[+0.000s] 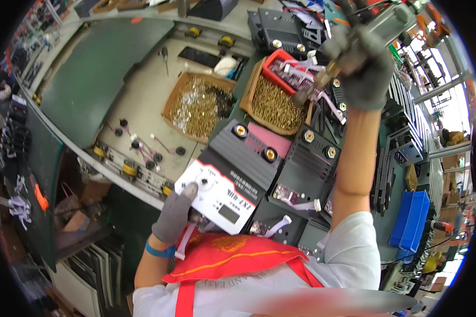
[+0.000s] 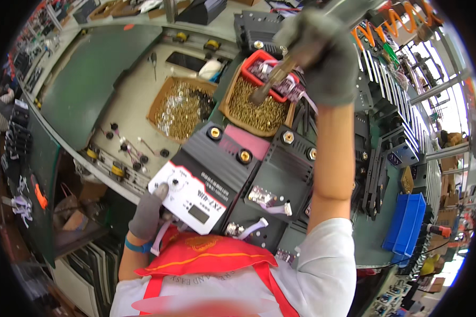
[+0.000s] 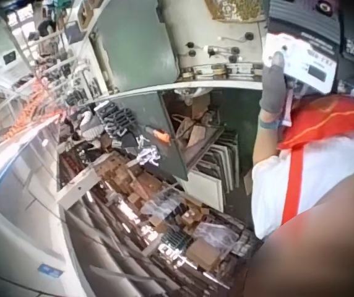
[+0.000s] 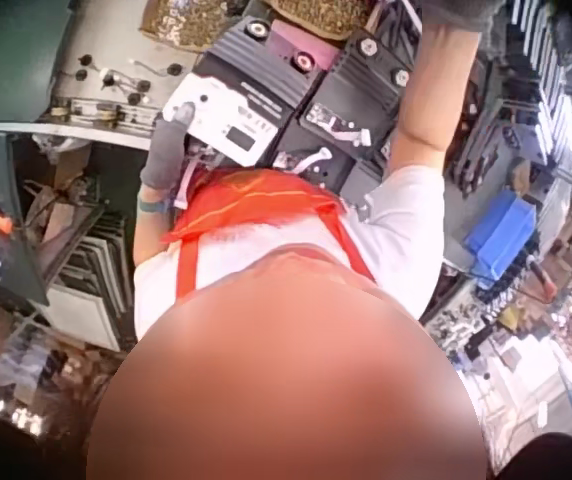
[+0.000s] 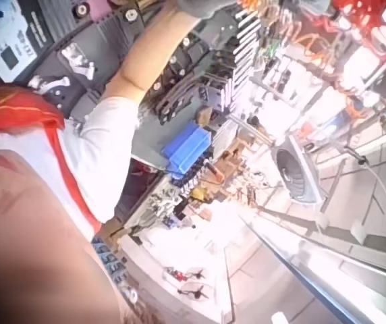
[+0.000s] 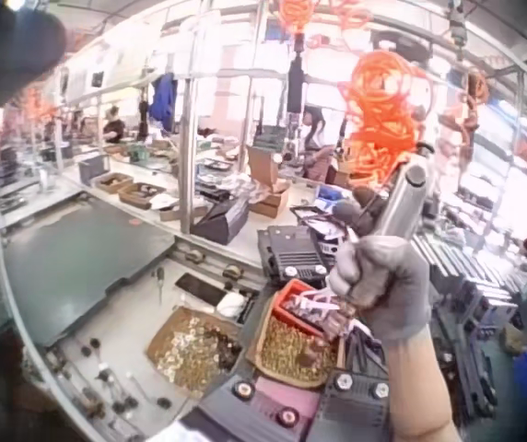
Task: The recorder is assembling the front panel and control knobs onto welding machine housings using a pneumatic screwdriver.
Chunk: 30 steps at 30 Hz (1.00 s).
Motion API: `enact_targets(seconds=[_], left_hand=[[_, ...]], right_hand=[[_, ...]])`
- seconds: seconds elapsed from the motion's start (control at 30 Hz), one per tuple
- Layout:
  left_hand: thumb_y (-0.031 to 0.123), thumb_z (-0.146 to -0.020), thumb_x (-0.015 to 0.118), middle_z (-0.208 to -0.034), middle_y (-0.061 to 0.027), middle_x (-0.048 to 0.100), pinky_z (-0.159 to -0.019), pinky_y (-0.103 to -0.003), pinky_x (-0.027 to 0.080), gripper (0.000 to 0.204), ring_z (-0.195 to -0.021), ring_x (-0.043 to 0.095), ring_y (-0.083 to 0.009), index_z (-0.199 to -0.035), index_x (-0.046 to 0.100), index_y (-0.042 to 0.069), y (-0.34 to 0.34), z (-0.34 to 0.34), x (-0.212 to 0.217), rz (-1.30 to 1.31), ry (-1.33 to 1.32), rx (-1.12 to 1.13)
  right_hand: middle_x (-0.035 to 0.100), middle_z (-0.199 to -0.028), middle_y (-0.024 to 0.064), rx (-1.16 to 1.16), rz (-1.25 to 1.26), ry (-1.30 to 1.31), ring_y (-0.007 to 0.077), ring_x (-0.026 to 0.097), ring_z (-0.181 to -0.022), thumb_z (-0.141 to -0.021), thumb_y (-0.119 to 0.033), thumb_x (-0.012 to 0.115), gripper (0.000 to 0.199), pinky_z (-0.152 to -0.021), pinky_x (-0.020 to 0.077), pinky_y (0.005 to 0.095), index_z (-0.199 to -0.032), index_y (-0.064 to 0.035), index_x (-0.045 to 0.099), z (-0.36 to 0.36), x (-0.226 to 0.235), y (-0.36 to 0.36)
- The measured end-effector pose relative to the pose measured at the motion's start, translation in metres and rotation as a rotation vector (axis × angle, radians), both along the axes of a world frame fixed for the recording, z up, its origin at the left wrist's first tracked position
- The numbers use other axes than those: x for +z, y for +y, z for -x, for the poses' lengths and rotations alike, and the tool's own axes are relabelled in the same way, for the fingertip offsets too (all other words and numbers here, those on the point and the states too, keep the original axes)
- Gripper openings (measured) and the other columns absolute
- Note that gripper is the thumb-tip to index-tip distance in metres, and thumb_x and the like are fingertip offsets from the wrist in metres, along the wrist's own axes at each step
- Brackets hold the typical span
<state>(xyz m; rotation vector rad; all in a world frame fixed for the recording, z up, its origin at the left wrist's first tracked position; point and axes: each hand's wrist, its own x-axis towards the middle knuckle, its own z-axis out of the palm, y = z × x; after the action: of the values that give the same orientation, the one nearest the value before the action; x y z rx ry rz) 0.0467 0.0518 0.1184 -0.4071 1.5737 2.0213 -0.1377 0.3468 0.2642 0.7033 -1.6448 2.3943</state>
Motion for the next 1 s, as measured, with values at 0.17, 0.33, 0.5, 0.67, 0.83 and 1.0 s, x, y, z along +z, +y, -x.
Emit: enact_targets(seconds=[0.17,0.33,0.5,0.67,0.83,1.0], left_hand=[[0.041,-0.092,0.048,-0.051,0.0043,0.044,-0.043,-0.021,0.026,0.037,-0.045,0.040,-0.0049,-0.074,0.056,0.009,0.008,0.009,0.008,-0.052,0.070,0.028],[0.037,-0.097,0.044,-0.056,0.0038,0.047,-0.041,-0.021,0.031,0.034,-0.044,0.040,-0.0046,-0.092,0.057,0.006,0.004,0.018,-0.004,-0.094,0.092,-0.026],[0.034,-0.094,0.046,-0.062,0.0026,0.051,-0.042,-0.021,0.029,0.034,-0.048,0.040,-0.0034,-0.089,0.059,0.002,0.006,0.011,-0.016,-0.114,0.037,0.021],[0.034,-0.094,0.046,-0.060,0.0024,0.051,-0.041,-0.022,0.029,0.035,-0.045,0.039,-0.0036,-0.090,0.059,0.001,0.007,0.006,-0.018,-0.114,0.047,0.051],[0.035,-0.097,0.048,-0.059,0.0011,0.051,-0.042,-0.021,0.037,0.036,-0.047,0.047,-0.0044,-0.087,0.058,0.002,0.003,0.013,-0.011,-0.179,0.079,0.074],[0.037,-0.095,0.046,-0.066,-0.0016,0.060,-0.040,-0.016,0.036,0.039,-0.046,0.049,-0.0033,-0.103,0.058,0.001,-0.007,0.021,0.006,-0.116,-0.018,0.071]], right_hand=[[0.049,-0.071,0.0109,0.210,0.071,0.060,0.0196,0.046,-0.065,-0.090,-0.015,0.048,0.023,-0.055,0.0444,0.0323,-0.099,0.0046,0.056,-0.069,-0.070,-0.087],[0.048,-0.082,0.0146,0.165,-0.176,0.359,0.0193,0.043,-0.064,-0.083,0.004,0.045,0.042,-0.054,0.0438,0.0340,-0.124,-0.0067,0.047,-0.078,-0.110,-0.104],[0.053,-0.093,0.0101,0.276,-0.100,0.244,0.0193,0.048,-0.063,-0.086,0.000,0.045,0.051,-0.055,0.0457,0.0358,-0.133,-0.0200,0.042,-0.085,-0.119,-0.124],[0.052,-0.090,0.0024,0.292,0.065,-0.103,0.0191,0.050,-0.064,-0.091,-0.014,0.047,0.031,-0.054,0.0439,0.0359,-0.121,-0.0233,0.046,-0.100,-0.103,-0.141],[0.044,-0.078,0.0023,0.227,-0.047,-0.089,0.0189,0.045,-0.066,-0.092,-0.017,0.044,0.012,-0.056,0.0407,0.0350,-0.103,-0.0148,0.049,-0.098,-0.079,-0.148],[0.036,-0.067,0.0022,0.155,-0.109,-0.049,0.0187,0.040,-0.068,-0.093,-0.019,0.042,0.018,-0.057,0.0374,0.0342,-0.085,-0.0064,0.052,-0.081,-0.038,-0.069]])
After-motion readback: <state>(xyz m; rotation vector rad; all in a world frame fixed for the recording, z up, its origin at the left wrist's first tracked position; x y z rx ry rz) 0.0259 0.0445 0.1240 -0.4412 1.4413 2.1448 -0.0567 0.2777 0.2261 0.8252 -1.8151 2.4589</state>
